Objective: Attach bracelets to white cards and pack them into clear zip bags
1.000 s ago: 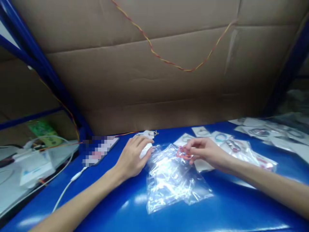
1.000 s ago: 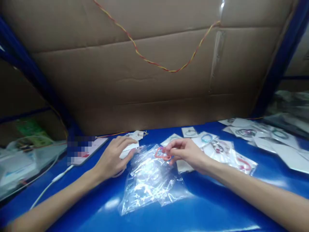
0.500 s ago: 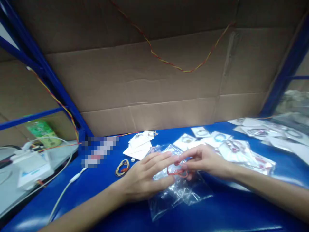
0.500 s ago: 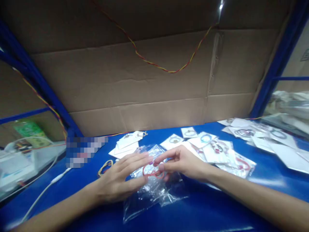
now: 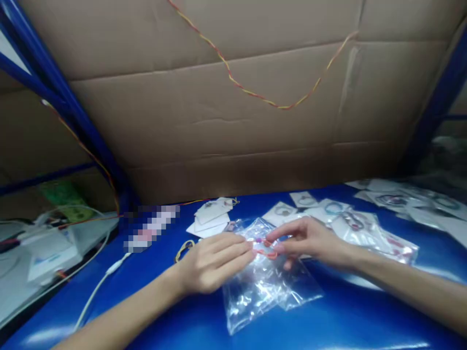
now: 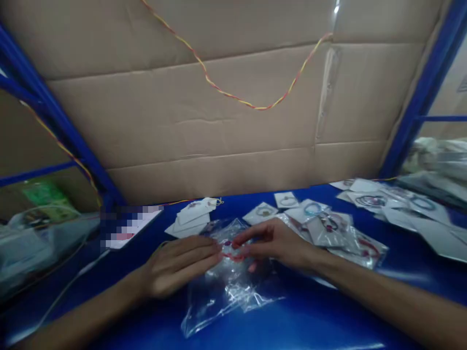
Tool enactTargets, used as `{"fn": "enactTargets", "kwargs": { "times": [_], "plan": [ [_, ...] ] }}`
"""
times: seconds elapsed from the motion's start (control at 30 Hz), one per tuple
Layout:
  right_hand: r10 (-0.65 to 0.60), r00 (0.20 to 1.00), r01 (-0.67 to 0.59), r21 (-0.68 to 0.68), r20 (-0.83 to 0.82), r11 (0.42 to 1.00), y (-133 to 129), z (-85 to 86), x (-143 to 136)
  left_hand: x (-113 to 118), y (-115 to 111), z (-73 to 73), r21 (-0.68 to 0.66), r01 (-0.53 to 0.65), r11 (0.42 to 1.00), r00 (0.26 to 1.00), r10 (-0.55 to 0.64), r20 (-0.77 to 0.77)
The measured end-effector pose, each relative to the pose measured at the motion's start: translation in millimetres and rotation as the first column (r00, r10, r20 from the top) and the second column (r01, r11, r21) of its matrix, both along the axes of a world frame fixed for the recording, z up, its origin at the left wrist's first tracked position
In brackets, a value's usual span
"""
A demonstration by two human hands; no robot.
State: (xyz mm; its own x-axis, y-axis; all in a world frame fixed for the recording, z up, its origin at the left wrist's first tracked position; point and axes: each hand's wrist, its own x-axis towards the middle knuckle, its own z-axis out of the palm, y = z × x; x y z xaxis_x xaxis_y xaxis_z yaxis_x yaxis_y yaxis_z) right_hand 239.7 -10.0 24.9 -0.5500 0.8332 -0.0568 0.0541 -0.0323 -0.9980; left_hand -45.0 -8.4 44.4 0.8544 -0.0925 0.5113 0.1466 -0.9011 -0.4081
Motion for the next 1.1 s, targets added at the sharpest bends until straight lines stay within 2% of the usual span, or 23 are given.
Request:
{"fn": "enactTargets", "kwargs": {
  "times": [0.13, 0.27, 0.37, 0.4, 0.43, 0.47, 0.53, 0.57, 0.67, 0.73, 0.83, 0.87, 0.93, 1.03, 1.1],
  "plan": [
    [-0.038, 0.999, 0.039, 0.059, -0.024, 0.997, 3, -0.2, 0, -12, 12, -1.2, -0.004, -0.095, 0.995, 0.995, 0.095, 0.028],
    [-0.119, 0.992, 0.122, 0.082, -0.043, 0.989, 7, 0.8, 1, -33, 34, -2.1, -0.114, -0.204, 0.972, 0.971, 0.216, 0.106],
    [-0.194, 0.981, 0.188, 0.248, 0.001, 0.950, 15, 1.5, 7, -49, 59, -5.9, -0.126, -0.291, 0.949, 0.921, 0.313, 0.231],
    [-0.240, 0.970, 0.209, 0.361, 0.044, 0.909, 18, 1.7, 11, -53, 67, -8.1, -0.137, -0.348, 0.927, 0.899, 0.372, 0.231],
    [-0.303, 0.948, 0.220, 0.488, 0.097, 0.845, 22, 2.0, 16, -57, 76, -10.8, -0.157, -0.422, 0.893, 0.863, 0.448, 0.234],
    [-0.384, 0.912, 0.222, 0.616, 0.142, 0.755, 26, 2.4, 21, -60, 83, -13.7, -0.174, -0.484, 0.858, 0.833, 0.512, 0.208],
    [-0.509, 0.835, 0.151, 0.803, 0.208, 0.576, 34, 3.7, 33, -64, 93, -19.8, -0.207, -0.560, 0.802, 0.796, 0.591, 0.133],
    [-0.537, 0.806, 0.094, 0.842, 0.249, 0.531, 38, 4.6, 38, -65, 96, -22.4, -0.211, -0.577, 0.789, 0.791, 0.604, 0.098],
    [-0.524, 0.755, -0.063, 0.840, 0.393, 0.538, 45, 7.7, 52, -64, 97, -26.6, -0.203, -0.592, 0.780, 0.793, 0.609, 0.028],
    [-0.485, 0.718, -0.158, 0.796, 0.498, 0.584, 45, 9.6, 58, -61, 93, -25.6, -0.195, -0.606, 0.771, 0.783, 0.622, 0.025],
    [-0.395, 0.659, -0.251, 0.683, 0.640, 0.686, 42, 11.3, 61, -53, 84, -20.4, -0.180, -0.616, 0.767, 0.772, 0.633, 0.058],
    [-0.373, 0.640, -0.264, 0.648, 0.671, 0.714, 41, 11.4, 62, -50, 80, -18.6, -0.177, -0.605, 0.776, 0.778, 0.624, 0.072],
    [-0.374, 0.627, -0.251, 0.632, 0.683, 0.733, 40, 11.0, 62, -42, 72, -16.1, -0.179, -0.554, 0.813, 0.810, 0.576, 0.112],
    [-0.393, 0.663, -0.205, 0.659, 0.637, 0.724, 40, 12.0, 63, -29, 56, -15.4, -0.175, -0.440, 0.881, 0.872, 0.466, 0.151],
    [-0.415, 0.706, -0.145, 0.691, 0.573, 0.709, 42, 16.1, 64, -22, 46, -15.5, -0.163, -0.397, 0.903, 0.889, 0.423, 0.177]
  ]
}}
